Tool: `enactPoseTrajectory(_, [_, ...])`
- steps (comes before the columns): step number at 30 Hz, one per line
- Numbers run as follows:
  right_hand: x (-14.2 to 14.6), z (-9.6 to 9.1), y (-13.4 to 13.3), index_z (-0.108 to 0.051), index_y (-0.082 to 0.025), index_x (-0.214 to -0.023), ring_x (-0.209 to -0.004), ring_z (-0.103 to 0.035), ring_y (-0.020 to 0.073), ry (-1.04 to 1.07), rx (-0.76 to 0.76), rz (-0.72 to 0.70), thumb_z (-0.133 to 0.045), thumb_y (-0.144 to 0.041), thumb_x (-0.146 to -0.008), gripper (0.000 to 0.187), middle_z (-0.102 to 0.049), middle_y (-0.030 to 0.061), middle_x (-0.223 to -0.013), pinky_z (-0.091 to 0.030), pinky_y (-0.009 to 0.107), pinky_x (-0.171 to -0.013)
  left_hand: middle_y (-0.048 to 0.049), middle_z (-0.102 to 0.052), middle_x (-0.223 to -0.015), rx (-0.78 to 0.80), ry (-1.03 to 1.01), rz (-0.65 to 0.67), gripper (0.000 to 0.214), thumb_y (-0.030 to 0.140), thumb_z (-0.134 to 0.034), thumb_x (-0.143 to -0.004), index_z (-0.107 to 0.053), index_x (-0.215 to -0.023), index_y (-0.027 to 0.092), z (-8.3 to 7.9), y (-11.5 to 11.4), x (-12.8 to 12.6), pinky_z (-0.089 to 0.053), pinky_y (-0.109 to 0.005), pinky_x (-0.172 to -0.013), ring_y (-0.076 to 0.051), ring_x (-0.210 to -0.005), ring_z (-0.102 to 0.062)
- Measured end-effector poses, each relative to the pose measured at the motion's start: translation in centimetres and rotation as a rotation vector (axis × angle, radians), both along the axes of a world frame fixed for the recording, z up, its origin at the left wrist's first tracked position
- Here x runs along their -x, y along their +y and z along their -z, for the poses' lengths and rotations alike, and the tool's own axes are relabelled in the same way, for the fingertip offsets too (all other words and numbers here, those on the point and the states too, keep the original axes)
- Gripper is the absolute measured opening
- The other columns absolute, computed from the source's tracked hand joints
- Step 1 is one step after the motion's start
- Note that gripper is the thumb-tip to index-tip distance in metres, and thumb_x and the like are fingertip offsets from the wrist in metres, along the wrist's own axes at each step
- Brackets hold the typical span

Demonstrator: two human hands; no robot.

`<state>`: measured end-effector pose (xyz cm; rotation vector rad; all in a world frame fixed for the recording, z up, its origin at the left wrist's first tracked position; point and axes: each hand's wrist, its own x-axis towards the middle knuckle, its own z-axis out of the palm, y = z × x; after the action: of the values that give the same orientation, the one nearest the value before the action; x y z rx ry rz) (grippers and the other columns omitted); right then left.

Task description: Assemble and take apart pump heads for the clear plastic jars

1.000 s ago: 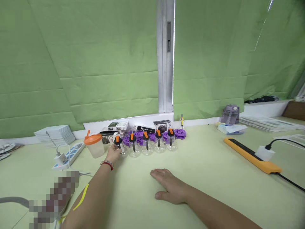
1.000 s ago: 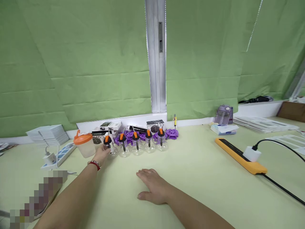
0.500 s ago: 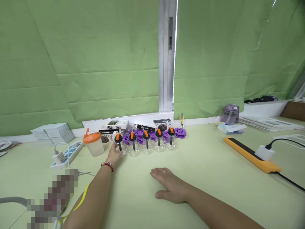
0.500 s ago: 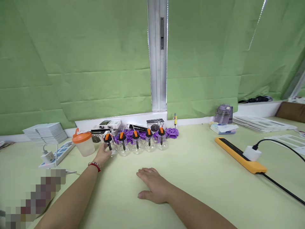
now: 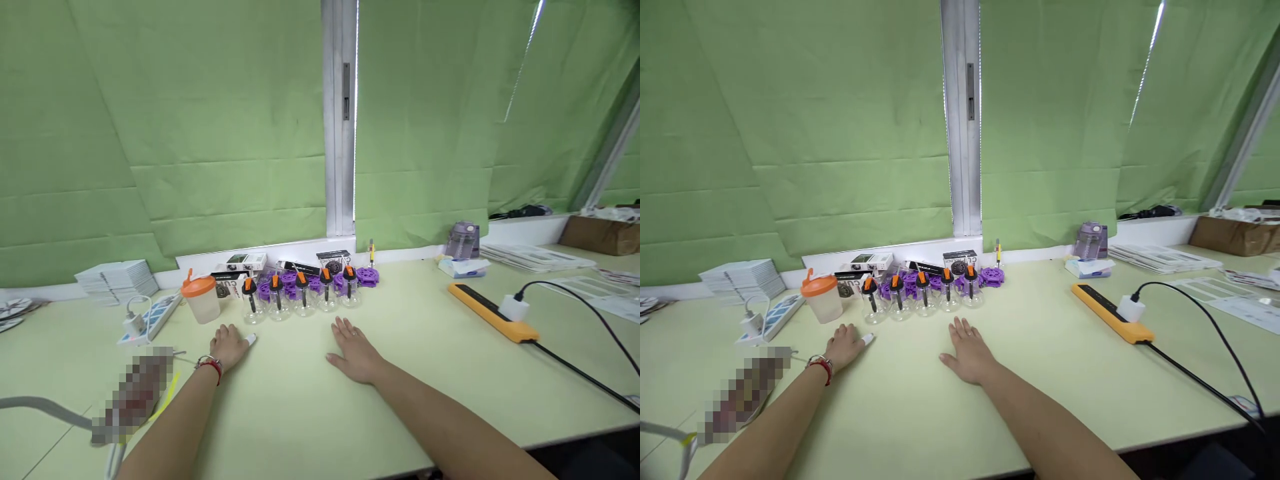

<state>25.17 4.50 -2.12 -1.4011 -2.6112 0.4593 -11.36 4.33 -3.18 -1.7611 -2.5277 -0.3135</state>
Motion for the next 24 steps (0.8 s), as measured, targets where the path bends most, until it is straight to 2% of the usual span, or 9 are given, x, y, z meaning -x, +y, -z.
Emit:
enactPoseTrajectory(5, [-2.3,0.9,1.5,-0.016,-0.005,-0.147,-0.142,0.000,0.0278,-0.094,-0.033,0.158,-0.013,-0.069,-0.084,0.090,-0.003,0.0140,-0.155,-0.003,0.039,-0.113,-0.0196,-0.030,-0.148,0.106,0.070,0.081,0.065,0.046,-0.035,-0.082,-0.040,-0.135,0.009,0.1,-2.3,-0.4,-0.022,-0.054,-0.104,-0.035,-0.136,-0.024])
enactPoseTrajectory(8, [-4.1,1.2,2.6,-0.016,-0.010,-0.148,-0.142,-0.004,0.0285,-0.150,-0.039,0.243,-0.010,-0.068,-0.084,0.086,-0.009,0.0097,-0.155,-0.004,0.043,-0.113,-0.0200,-0.027,-0.149,0.127,0.091,0.079,0.069,0.049,-0.030,-0.083,-0.037,-0.138,0.008,0.0,-2.7,-0.6,-0.021,-0.056,-0.103,-0.036,-0.136,-0.023])
enactPoseTrajectory(12, [-6.0,1.4,3.7,-0.015,-0.017,-0.149,-0.141,-0.007,0.0292,-0.195,-0.049,0.325,-0.007,-0.068,-0.085,0.082,-0.010,0.0049,-0.156,-0.006,0.047,-0.111,-0.0205,-0.027,-0.149,0.124,0.105,0.077,0.070,0.051,-0.028,-0.084,-0.037,-0.138,0.007,-0.1,-2.6,-0.8,-0.023,-0.057,-0.102,-0.036,-0.136,-0.023])
enactPoseTrajectory(24, [-6.3,1.7,4.1,-0.015,-0.015,-0.148,-0.141,-0.006,0.0308,-0.212,-0.041,0.334,-0.005,-0.068,-0.084,0.084,-0.008,0.0065,-0.156,-0.005,0.048,-0.110,-0.0212,-0.030,-0.147,0.101,0.119,0.097,0.066,0.047,-0.031,-0.083,-0.038,-0.137,0.009,0.2,-2.6,-0.5,-0.025,-0.056,-0.100,-0.036,-0.134,-0.025])
